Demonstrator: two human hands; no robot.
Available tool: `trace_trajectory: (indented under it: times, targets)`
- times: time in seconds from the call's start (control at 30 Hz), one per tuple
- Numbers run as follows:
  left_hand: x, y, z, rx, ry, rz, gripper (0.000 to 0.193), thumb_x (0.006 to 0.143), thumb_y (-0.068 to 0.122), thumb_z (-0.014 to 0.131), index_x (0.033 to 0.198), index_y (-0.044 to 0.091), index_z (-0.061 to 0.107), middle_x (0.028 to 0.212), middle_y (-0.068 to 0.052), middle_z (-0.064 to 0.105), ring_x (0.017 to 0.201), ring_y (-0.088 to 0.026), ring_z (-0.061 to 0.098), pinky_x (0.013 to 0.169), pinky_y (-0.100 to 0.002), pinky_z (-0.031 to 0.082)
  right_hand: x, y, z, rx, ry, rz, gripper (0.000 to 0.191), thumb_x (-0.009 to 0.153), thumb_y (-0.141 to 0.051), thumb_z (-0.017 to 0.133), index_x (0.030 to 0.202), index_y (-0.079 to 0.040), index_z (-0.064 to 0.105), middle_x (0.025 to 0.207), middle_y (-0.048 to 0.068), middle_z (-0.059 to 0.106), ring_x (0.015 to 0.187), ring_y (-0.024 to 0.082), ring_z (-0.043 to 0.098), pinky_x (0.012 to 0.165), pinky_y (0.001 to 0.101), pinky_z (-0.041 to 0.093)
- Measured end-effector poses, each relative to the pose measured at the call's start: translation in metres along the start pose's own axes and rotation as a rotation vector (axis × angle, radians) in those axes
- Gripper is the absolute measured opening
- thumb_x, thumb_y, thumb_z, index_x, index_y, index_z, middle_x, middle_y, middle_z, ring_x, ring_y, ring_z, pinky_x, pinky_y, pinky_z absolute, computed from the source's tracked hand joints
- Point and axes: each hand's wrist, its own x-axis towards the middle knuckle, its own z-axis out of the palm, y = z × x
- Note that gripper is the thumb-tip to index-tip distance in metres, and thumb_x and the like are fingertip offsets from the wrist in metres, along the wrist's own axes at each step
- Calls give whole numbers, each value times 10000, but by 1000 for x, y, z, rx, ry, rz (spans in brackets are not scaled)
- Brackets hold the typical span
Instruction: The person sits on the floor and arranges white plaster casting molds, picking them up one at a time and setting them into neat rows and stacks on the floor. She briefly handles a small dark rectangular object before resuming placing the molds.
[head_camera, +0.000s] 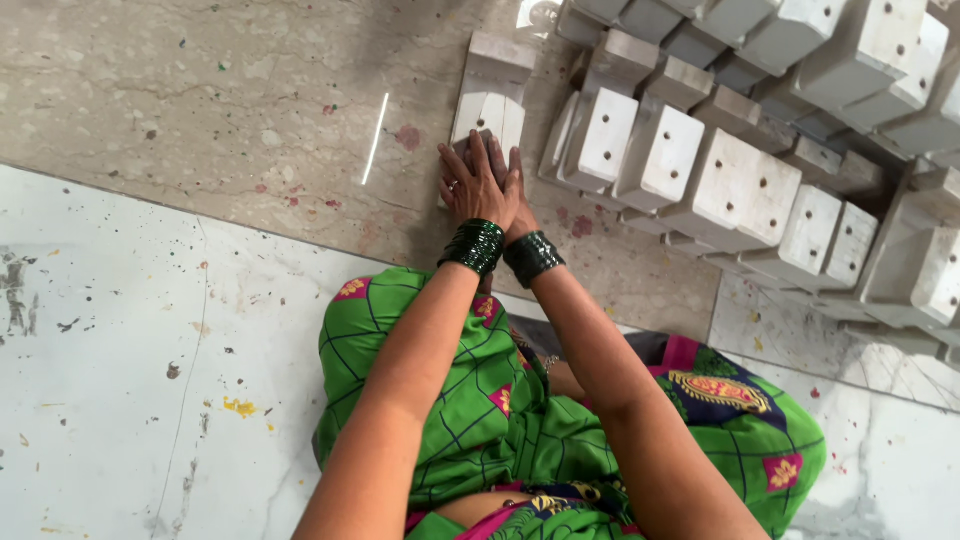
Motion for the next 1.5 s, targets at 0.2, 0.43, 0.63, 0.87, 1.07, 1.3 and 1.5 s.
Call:
trace_trajectory:
  times: [0.2, 0.43, 0.63, 0.87, 1.07, 1.3, 1.5]
  targets:
    - [56, -3, -7, 71, -41, 21, 918, 883, 614, 673, 1594, 217, 248, 1592, -353, 215, 1486, -529, 235, 1103, -644, 378, 54, 15, 4, -8, 23, 32, 613, 1043, -413, 526, 1585, -160, 391, 1679, 133, 278, 1579, 383, 78, 1278, 613, 61]
    - [114, 3, 2, 87, -53, 7, 891, 884, 605, 663, 1581, 209, 275, 1597, -343, 225, 1478, -509, 257, 1085, -632, 403, 100, 41, 15, -126, 49, 3, 584, 1051, -340, 518, 1585, -148, 382, 1681, 140, 279, 1571, 384, 55, 1269, 623, 34]
    - [139, 8, 10, 96, -8, 24, 853, 897, 620, 640, 1575, 210, 323, 1576, -357, 258, 1456, -518, 307, 1067, -655, 413, 116, 58, 17, 79, 64, 42, 616, 1073, -360, 500, 1624, -133, 341, 1715, 116, 279, 1608, 362, 77, 1297, 632, 39]
    - [139, 7, 16, 141, 20, 34, 855, 899, 626, 614, 1565, 175, 326, 1559, -370, 273, 1438, -529, 317, 1054, -665, 408, 121, 60, 21, -149, 57, -34, 631, 1054, -379, 494, 1619, -161, 318, 1681, 149, 256, 1570, 425, 55, 1243, 679, 22]
    - [137, 8, 11, 112, -28, 30, 898, 920, 627, 597, 1617, 201, 224, 1607, -352, 166, 1484, -542, 212, 1091, -701, 343, 127, 65, 16, -64, 59, -20, 682, 1060, -408, 493, 1646, -153, 255, 1721, 129, 175, 1589, 410, 77, 1259, 669, 49]
    - [122, 6, -14, 196, 28, -22, 875, 951, 737, 504, 1637, 343, 130, 1677, -276, -4, 1544, -516, 18, 1095, -829, 113, 128, 47, -15, 166, -141, 335, 767, 984, -513, 498, 1654, -291, 197, 1757, 92, 78, 1575, 474, 65, 1154, 604, 350]
    - [88, -8, -33, 157, 21, 49, 863, 933, 726, 512, 1631, 345, 177, 1690, -268, -13, 1557, -497, 19, 1103, -829, 106, 102, 23, -37, -58, -303, 338, 866, 951, -571, 555, 1652, -283, 136, 1709, 92, 1, 1571, 406, 51, 1197, 667, 197]
